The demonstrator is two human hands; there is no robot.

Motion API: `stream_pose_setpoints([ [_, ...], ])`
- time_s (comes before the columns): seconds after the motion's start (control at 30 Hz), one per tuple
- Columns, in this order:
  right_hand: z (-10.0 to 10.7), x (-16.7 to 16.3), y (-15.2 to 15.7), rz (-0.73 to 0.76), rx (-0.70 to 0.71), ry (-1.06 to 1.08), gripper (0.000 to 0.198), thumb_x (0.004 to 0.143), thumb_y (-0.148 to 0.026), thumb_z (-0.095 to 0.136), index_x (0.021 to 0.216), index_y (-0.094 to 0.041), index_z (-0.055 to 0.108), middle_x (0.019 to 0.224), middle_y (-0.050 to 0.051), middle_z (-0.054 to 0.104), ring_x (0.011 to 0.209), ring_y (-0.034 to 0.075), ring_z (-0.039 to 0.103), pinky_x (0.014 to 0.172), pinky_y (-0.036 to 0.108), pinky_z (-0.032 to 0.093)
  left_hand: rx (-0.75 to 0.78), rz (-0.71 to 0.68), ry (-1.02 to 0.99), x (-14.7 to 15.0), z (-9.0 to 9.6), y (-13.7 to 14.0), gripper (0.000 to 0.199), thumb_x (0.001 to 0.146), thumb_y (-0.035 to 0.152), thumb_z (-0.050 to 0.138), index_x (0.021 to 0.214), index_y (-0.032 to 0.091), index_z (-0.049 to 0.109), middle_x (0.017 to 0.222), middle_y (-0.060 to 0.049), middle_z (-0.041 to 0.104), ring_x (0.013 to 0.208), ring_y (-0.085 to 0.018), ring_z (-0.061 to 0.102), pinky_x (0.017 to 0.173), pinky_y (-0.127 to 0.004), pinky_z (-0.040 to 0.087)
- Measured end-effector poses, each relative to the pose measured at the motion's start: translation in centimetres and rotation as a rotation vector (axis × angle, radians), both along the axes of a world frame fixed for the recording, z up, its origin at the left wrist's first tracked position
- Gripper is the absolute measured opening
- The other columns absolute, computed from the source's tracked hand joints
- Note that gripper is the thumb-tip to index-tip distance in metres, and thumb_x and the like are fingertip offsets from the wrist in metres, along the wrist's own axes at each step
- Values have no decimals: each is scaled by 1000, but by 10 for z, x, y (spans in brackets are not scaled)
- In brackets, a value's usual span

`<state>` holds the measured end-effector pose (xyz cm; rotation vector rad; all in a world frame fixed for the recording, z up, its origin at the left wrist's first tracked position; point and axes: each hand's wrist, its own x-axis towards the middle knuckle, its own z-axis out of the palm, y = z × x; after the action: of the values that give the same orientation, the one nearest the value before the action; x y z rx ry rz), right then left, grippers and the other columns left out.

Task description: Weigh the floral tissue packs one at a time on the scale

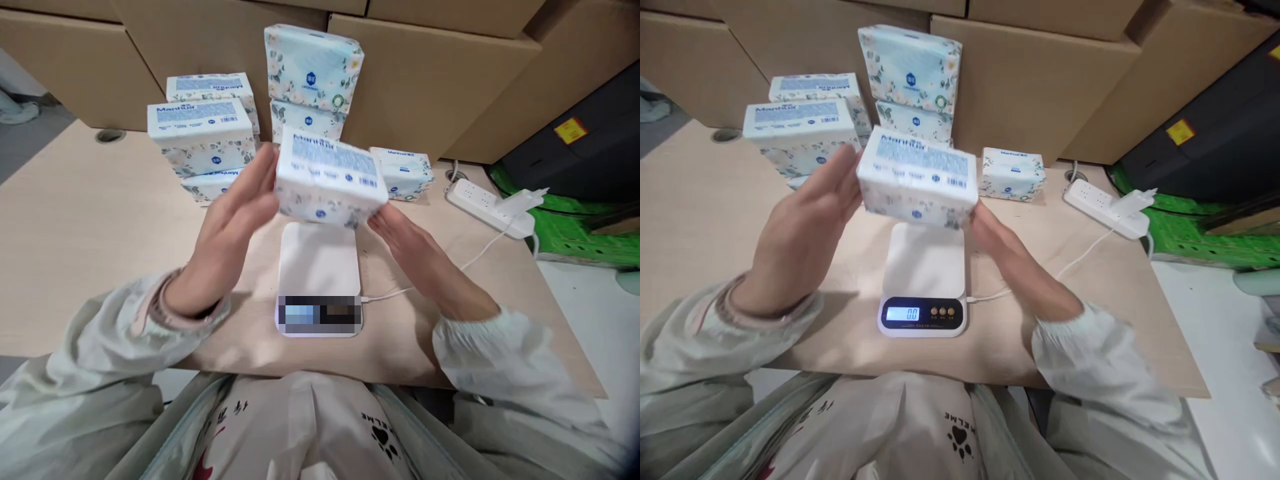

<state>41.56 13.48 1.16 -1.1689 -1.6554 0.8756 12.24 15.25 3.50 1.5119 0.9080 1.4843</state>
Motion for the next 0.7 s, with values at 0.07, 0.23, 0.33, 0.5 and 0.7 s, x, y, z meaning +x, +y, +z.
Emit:
stream_pose_setpoints([
  [0.07,-2,11,-40,169,-82,-4,60,108,-60,59,165,-43,52,168,-7,59,162,26,52,131,51,52,-88,-166,-7,-6,-6,-38,49,101,44,78,149,39,72,165,3,62,161,-31,51,134,-52,49],
  [0.23,-27,19,-82,270,-153,-48,74,105,-46,68,172,-41,39,177,-2,49,168,28,42,139,55,39,-190,-167,-69,-14,-46,-77,48,106,33,68,153,33,69,163,-3,64,154,-27,61,131,-44,53],
  [0.33,-46,14,-76,53,-2,-27,59,104,-41,69,162,-40,57,163,1,66,154,29,62,131,55,53,-112,-1,-69,-13,-63,-69,37,103,34,70,139,32,79,144,-5,78,139,-28,73,122,-46,59],
  [0.5,-59,12,-70,-443,310,6,27,105,-37,65,123,-32,83,110,4,85,100,25,79,96,47,65,-51,317,-94,-14,-70,-52,17,96,36,74,106,29,86,108,-2,85,103,-27,81,96,-45,65],
  [0.7,-57,9,-74,-485,327,-5,26,106,-38,60,103,-27,83,91,5,80,87,24,75,79,42,59,-127,369,-143,-21,-74,-44,15,95,33,72,95,30,86,95,-3,81,91,-25,76,83,-43,60],
])
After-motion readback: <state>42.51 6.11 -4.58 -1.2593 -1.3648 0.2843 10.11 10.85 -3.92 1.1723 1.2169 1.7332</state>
